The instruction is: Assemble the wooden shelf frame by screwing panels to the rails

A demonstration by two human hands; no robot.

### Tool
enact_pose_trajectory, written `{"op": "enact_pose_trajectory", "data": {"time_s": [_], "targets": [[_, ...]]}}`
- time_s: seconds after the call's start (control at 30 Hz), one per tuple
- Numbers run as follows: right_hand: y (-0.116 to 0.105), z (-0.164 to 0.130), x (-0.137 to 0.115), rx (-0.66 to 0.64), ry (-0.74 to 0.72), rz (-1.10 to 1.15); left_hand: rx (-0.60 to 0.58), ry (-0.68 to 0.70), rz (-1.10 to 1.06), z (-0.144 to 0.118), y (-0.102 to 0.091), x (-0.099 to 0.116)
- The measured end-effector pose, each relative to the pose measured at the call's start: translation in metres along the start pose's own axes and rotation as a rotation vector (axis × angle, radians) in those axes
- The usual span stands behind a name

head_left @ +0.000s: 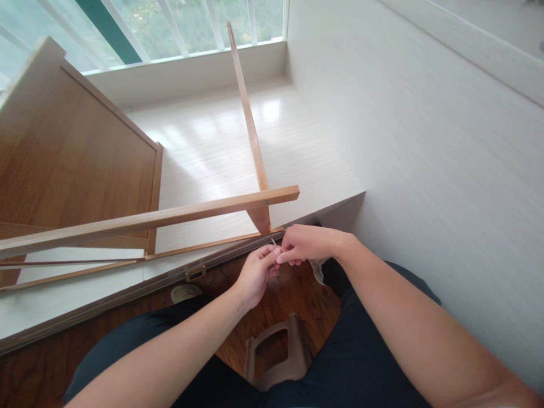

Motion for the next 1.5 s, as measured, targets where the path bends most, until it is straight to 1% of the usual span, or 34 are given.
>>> {"op": "enact_pose_trajectory", "data": {"time_s": [0.37,0.63,0.9,1.0,1.2,1.5], "targets": [[0.003,0.0,0.0,-0.014,0.016,0.077,-0.002,0.004,0.007,-0.002,0.002,0.006],[0.005,0.0,-0.001,-0.05,0.014,0.087,0.004,0.014,-0.003,-0.002,0.0,0.006],[0.007,0.004,0.007,-0.096,0.057,0.065,0.062,0.01,-0.002,-0.001,-0.004,0.006],[0.009,0.006,0.01,-0.106,0.067,0.02,0.074,0.01,0.009,-0.001,-0.005,0.005],[0.007,0.008,0.01,-0.076,0.08,-0.071,0.061,0.021,0.027,0.001,-0.005,0.007],[0.008,0.009,0.012,-0.108,0.069,-0.043,0.045,0.032,0.038,0.001,-0.004,0.007]]}}
Point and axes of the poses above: each hand's wrist, its own z-axis towards the middle knuckle, its own y-axis out of the palm, x = y × z, the point moved 6 cm from there along z, towards the middle knuckle, and after that the axes turned 14 degrees about y, right-handed, at the moved point
